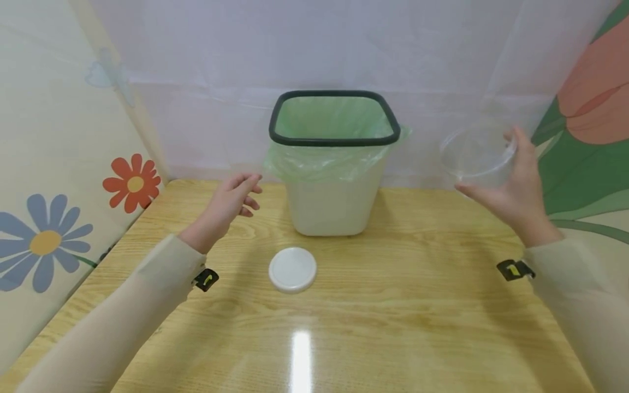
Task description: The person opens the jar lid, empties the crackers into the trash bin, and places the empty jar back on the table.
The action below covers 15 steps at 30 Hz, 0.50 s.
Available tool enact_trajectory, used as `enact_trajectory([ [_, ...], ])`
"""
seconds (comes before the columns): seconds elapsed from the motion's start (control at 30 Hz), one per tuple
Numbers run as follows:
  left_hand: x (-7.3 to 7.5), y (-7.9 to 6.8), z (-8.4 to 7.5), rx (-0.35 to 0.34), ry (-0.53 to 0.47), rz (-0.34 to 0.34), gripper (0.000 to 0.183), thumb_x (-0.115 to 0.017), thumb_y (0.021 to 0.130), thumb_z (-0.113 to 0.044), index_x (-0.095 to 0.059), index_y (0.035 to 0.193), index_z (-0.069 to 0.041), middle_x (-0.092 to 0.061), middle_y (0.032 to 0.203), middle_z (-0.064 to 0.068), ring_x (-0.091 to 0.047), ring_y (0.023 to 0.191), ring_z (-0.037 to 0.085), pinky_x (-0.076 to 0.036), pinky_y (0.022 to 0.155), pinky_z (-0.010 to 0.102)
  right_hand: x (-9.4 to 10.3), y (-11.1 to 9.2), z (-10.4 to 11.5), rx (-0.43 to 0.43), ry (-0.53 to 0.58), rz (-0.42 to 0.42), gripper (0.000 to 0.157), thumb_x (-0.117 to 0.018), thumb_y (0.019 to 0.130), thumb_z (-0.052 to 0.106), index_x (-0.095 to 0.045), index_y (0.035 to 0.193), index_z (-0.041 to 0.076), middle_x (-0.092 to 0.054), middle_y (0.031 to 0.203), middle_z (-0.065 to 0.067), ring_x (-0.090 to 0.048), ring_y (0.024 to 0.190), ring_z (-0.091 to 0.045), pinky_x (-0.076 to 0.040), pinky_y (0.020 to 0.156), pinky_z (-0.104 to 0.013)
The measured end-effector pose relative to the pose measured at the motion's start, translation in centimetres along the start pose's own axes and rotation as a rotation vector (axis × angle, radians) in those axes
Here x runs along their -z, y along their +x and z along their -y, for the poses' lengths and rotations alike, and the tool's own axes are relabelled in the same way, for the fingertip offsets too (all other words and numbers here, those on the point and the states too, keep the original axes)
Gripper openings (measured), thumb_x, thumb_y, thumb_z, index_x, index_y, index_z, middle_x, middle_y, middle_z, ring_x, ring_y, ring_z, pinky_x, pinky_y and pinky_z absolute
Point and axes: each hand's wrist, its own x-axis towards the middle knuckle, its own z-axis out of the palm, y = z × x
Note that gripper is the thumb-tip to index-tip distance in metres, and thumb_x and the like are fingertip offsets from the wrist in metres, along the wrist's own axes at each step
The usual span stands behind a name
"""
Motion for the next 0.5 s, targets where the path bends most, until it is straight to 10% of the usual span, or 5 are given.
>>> enact_trajectory([
  [0.5, 0.44, -0.16, 0.89, 0.019, -0.008, 0.015, 0.056, -0.037, 0.109, -0.036, -0.038, 0.149, 0.004, -0.052, 0.114, 0.009, -0.057, 0.071, 0.004, -0.051, 0.064, 0.020, -0.32, -0.97, -0.80, -0.030, 0.029, 0.001, 0.122, -0.088, 0.058, -0.007, -0.022, 0.159, 0.012, -0.035, 0.153, -0.022, -0.035, 0.137, -0.044, -0.027, 0.116, -0.055],
])
